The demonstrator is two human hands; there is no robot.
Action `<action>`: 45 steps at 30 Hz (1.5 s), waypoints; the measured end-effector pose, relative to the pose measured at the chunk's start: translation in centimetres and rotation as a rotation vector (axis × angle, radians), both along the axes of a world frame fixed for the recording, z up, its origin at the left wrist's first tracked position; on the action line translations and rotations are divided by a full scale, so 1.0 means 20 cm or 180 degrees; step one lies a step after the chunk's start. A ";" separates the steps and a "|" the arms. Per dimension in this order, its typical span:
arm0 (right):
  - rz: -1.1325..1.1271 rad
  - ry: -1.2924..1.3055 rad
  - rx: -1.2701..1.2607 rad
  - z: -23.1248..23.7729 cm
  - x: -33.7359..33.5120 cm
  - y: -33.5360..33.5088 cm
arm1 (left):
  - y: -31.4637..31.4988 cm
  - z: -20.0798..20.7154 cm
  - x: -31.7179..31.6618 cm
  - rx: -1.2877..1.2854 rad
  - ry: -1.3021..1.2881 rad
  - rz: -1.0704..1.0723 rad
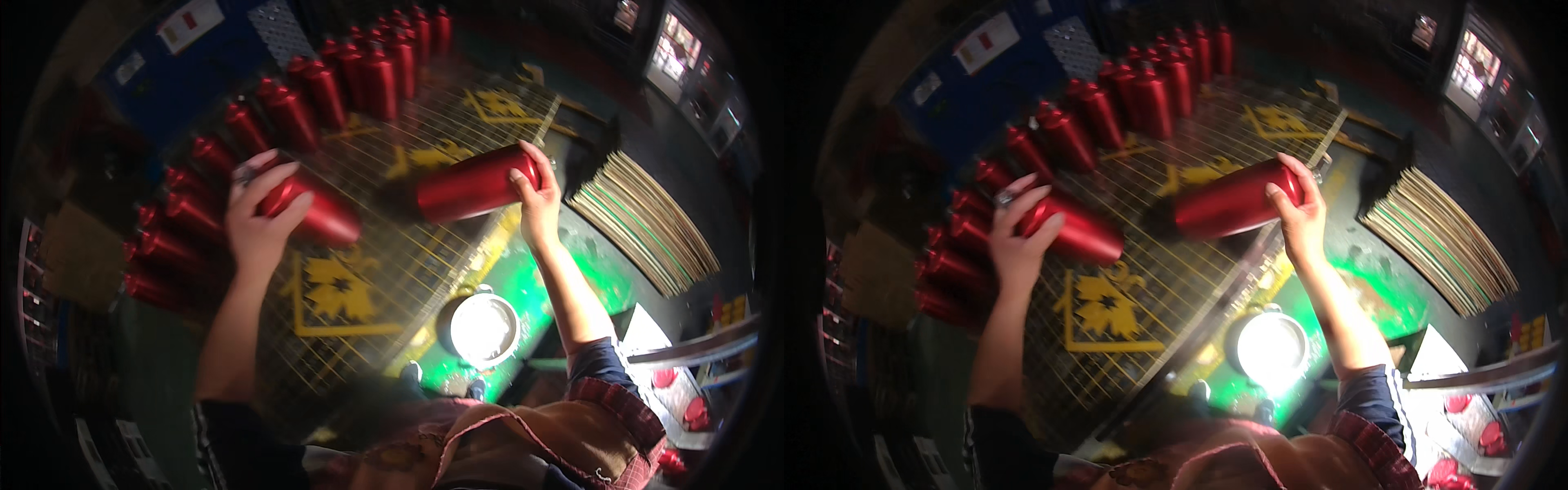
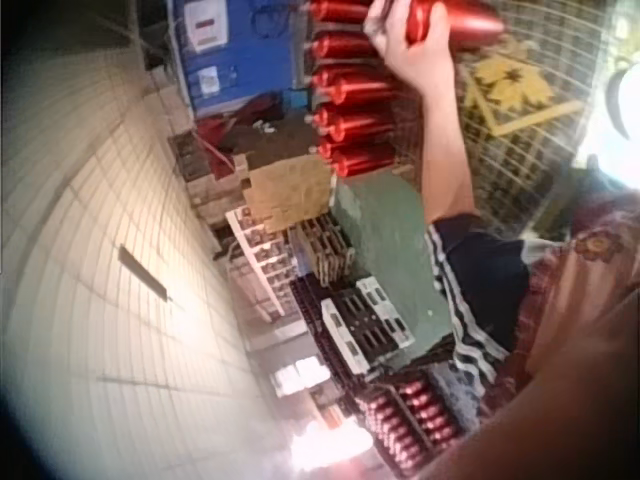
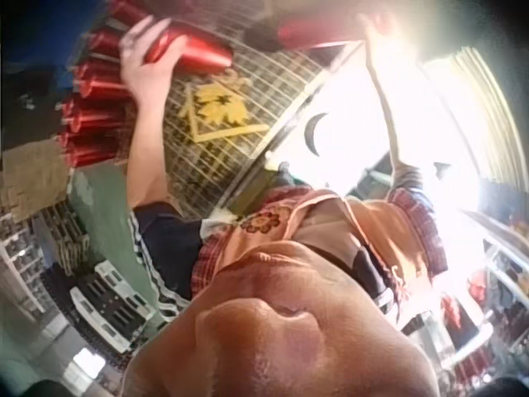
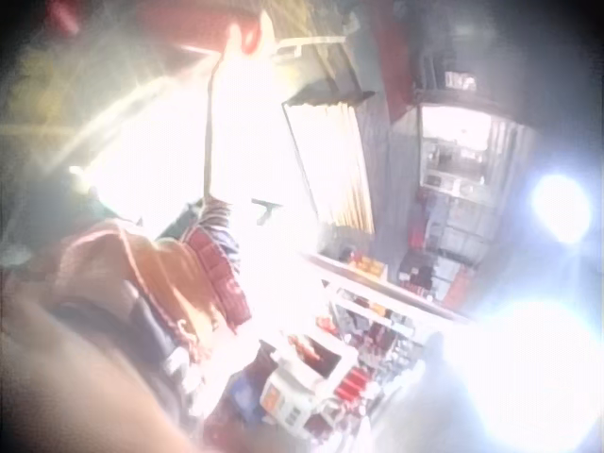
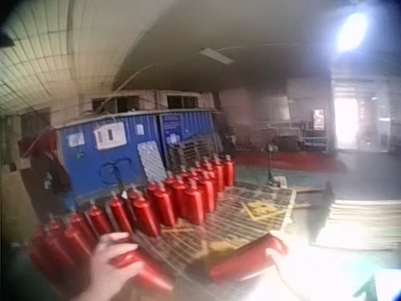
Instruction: The person repeatedly picks up red cylindrical containers from a rotating rack, briefly dips them into a small bowl of liquid, and places them onto a metal tray. The person continues this repetitive cycle of picking, dipping, and placing the containers.
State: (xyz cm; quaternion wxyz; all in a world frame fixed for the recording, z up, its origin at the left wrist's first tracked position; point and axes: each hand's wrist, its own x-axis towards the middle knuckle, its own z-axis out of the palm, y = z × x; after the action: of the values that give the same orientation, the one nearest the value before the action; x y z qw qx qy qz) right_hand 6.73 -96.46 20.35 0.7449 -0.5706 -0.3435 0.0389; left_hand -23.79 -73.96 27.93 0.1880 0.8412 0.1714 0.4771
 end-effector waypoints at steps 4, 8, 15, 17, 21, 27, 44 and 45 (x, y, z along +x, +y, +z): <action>0.0339 0.1247 0.0570 -0.21 0.08 -0.56 | -0.59 -0.01 -0.02 -0.2790 -0.0801 -0.1353; 0.1502 0.3282 0.0632 -0.52 0.13 -0.85 | -1.07 -0.44 0.18 -0.5103 -0.1193 -0.1745; 0.1112 0.5047 0.1217 -0.94 0.04 -0.98 | -1.37 -1.55 0.64 -0.8396 -0.1522 -0.2927; 0.1382 0.4886 0.1175 -1.00 0.01 -1.04 | -1.38 -1.83 0.71 -0.9011 -0.1728 -0.2610; 0.1180 0.5154 0.1461 -1.08 -0.04 -1.07 | -1.30 -2.26 0.77 -0.9213 -0.2189 -0.2154; 0.2247 0.4274 0.2922 -0.98 -0.22 -1.12 | -1.16 -2.47 0.79 -0.9197 -0.2157 -0.2876; -0.5459 -0.0128 -0.2840 -0.50 -1.11 -4.21 | -3.75 -0.95 0.84 -0.3564 0.1666 -0.4670; -0.5454 -0.0284 -0.2900 -0.59 -1.06 -4.31 | -4.01 -0.97 0.85 -0.2323 0.1212 -0.4790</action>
State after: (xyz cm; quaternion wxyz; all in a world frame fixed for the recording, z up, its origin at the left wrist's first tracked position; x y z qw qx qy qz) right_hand -14.54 -182.56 8.61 0.2147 -0.8620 0.2085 -0.4091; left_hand -6.71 -154.07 8.46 0.6815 0.6837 -0.2609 -0.0091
